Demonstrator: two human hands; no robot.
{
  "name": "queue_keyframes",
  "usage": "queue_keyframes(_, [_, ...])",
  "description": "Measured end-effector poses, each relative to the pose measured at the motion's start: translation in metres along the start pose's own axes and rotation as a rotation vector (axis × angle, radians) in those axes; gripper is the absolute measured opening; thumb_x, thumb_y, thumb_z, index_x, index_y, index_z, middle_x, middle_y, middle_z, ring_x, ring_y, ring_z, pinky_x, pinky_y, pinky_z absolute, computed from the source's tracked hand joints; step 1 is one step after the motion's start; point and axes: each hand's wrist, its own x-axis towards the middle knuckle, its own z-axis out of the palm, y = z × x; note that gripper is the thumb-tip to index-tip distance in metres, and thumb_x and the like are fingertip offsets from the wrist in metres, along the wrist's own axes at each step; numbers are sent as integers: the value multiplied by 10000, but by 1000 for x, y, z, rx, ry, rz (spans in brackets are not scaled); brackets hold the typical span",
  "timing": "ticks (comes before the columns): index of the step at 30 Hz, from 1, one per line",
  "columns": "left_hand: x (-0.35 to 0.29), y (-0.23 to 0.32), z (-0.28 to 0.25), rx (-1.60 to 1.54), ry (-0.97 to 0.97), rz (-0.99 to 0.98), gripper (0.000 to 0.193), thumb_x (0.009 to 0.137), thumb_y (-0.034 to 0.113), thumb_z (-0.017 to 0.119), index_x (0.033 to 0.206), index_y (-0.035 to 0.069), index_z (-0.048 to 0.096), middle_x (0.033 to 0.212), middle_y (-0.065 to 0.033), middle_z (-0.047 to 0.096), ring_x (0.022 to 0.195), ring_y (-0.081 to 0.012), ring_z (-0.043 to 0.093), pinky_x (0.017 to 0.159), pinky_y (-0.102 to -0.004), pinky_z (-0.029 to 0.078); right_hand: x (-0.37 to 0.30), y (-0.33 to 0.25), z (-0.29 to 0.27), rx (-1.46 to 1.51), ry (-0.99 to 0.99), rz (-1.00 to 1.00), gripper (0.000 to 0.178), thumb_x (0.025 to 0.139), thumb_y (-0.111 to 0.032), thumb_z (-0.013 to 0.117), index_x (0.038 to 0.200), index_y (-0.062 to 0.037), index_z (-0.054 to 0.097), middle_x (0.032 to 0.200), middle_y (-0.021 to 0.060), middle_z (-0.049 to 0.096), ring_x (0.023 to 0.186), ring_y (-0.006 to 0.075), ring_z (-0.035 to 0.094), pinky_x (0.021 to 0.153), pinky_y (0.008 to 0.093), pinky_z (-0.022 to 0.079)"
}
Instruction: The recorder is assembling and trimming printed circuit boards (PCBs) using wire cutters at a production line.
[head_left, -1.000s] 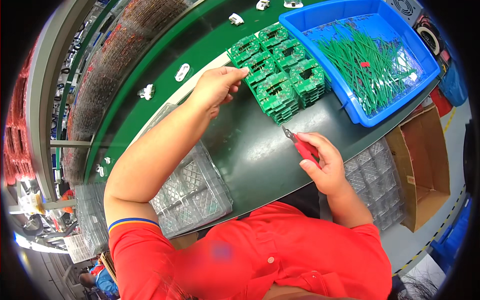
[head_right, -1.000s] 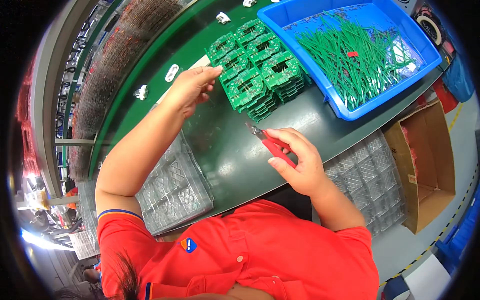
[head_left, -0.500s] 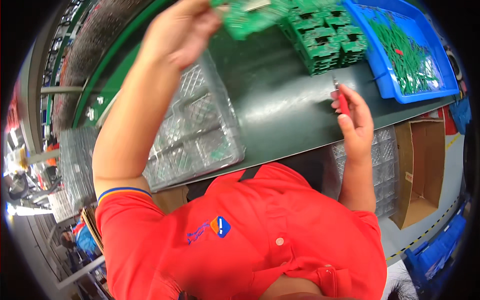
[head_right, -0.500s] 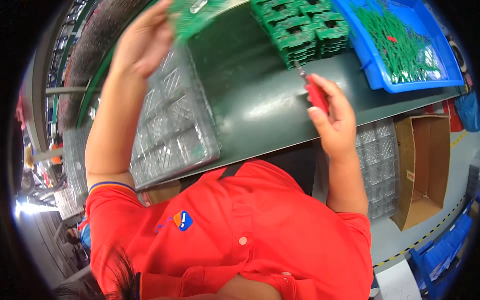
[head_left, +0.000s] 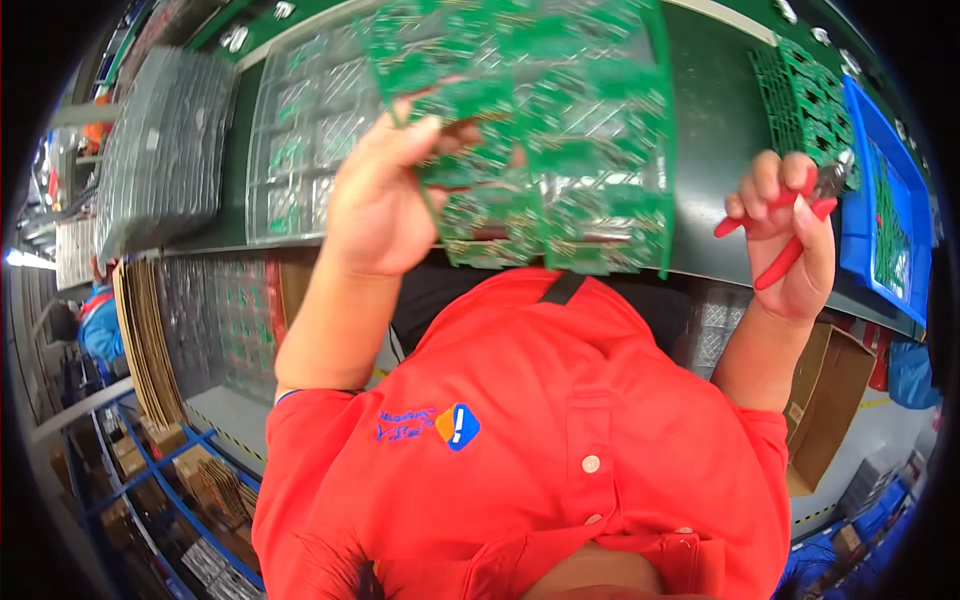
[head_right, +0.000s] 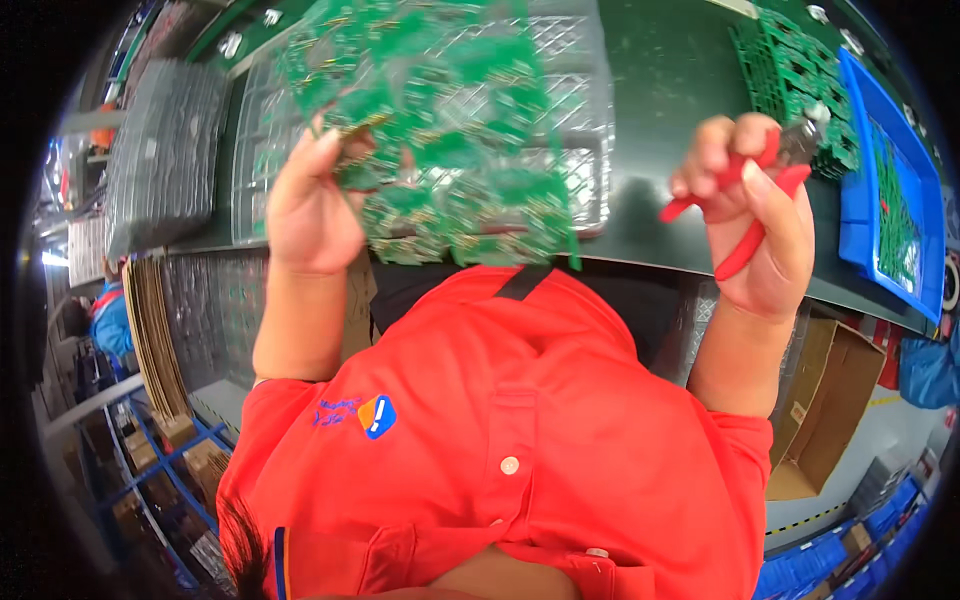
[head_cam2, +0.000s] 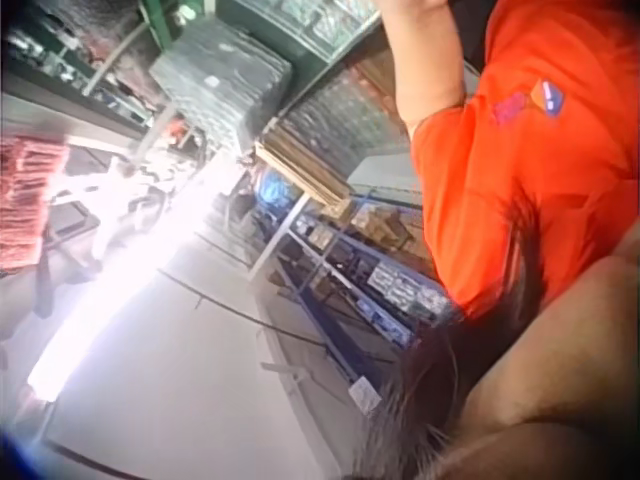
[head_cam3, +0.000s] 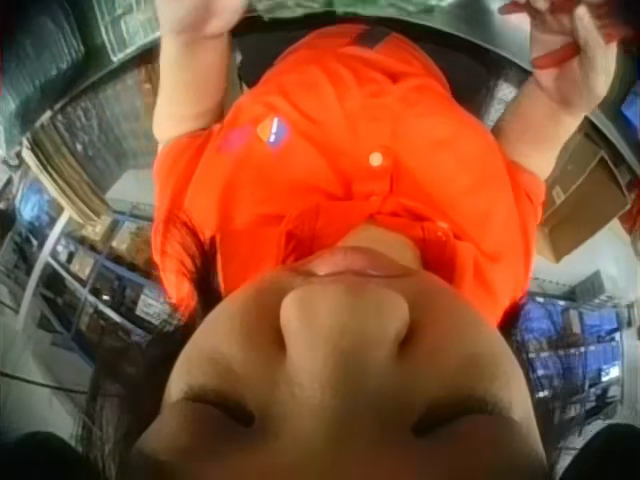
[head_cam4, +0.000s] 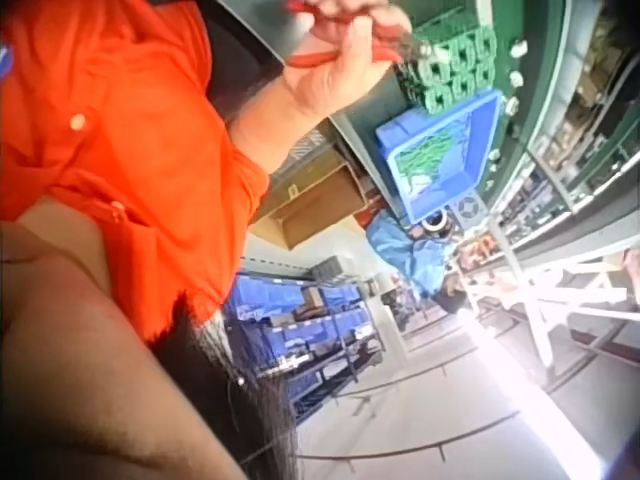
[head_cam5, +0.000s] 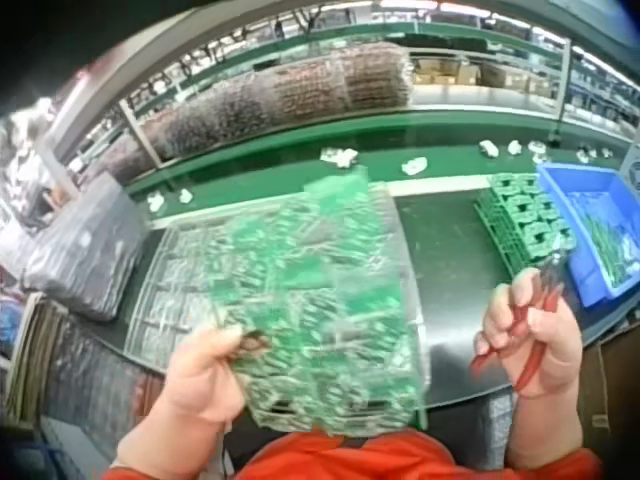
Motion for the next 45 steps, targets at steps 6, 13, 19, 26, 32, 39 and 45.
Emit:
queue_keyframes(6, [-32,-12,-6,-118,-182,-140,368,866,115,485,1205,-12,420,1114,-167,550,1013,-257,571,836,-396,491,20,42,85,-142,30,87,358,812,-172,578,1096,28,490,1048,158,590,941,219,596,822,344,484])
queue_keyframes(13, [-36,-18,-13,-171,-322,-167,490,873,193,454,1287,-43,340,1359,-280,279,1151,-362,466,846,-469,501,22,56,110,-202,171,229,414,777,-140,557,1131,44,451,979,186,608,871,241,621,777,346,516])
queue_keyframes(19, [-34,-21,-2,-29,-99,-232,364,815,118,567,1156,1,519,1102,-137,589,951,-195,600,723,-307,530,20,64,113,-318,170,240,373,784,-110,553,1114,40,468,978,177,610,874,234,622,784,336,513])
queue_keyframes(26, [-28,-16,10,66,-75,-163,266,806,103,589,1050,-4,587,978,-103,645,867,-157,622,726,-272,512,16,59,103,-444,197,89,303,797,-52,549,1084,34,504,937,144,624,835,193,622,751,299,506])
queue_keyframes(32, [-21,-14,22,176,-68,-89,313,804,101,582,1082,-38,543,987,-141,627,795,-184,642,636,-301,560,18,47,105,-588,205,17,273,804,-69,566,1058,23,528,902,113,629,801,162,617,715,274,501])
queue_keyframes(39, [-9,-22,23,220,-20,-49,279,813,75,577,1063,-45,551,949,-129,636,781,-182,644,653,-319,565,20,55,95,-800,258,-112,220,805,-97,600,1001,-4,563,869,68,631,716,117,596,616,231,470])
queue_keyframes(45, [-3,-19,27,158,-4,-133,225,822,101,607,1022,-2,603,929,-69,645,807,-124,610,680,-267,524,30,44,92,-695,277,-66,206,807,-99,612,987,-9,568,859,62,633,714,116,597,607,238,470])
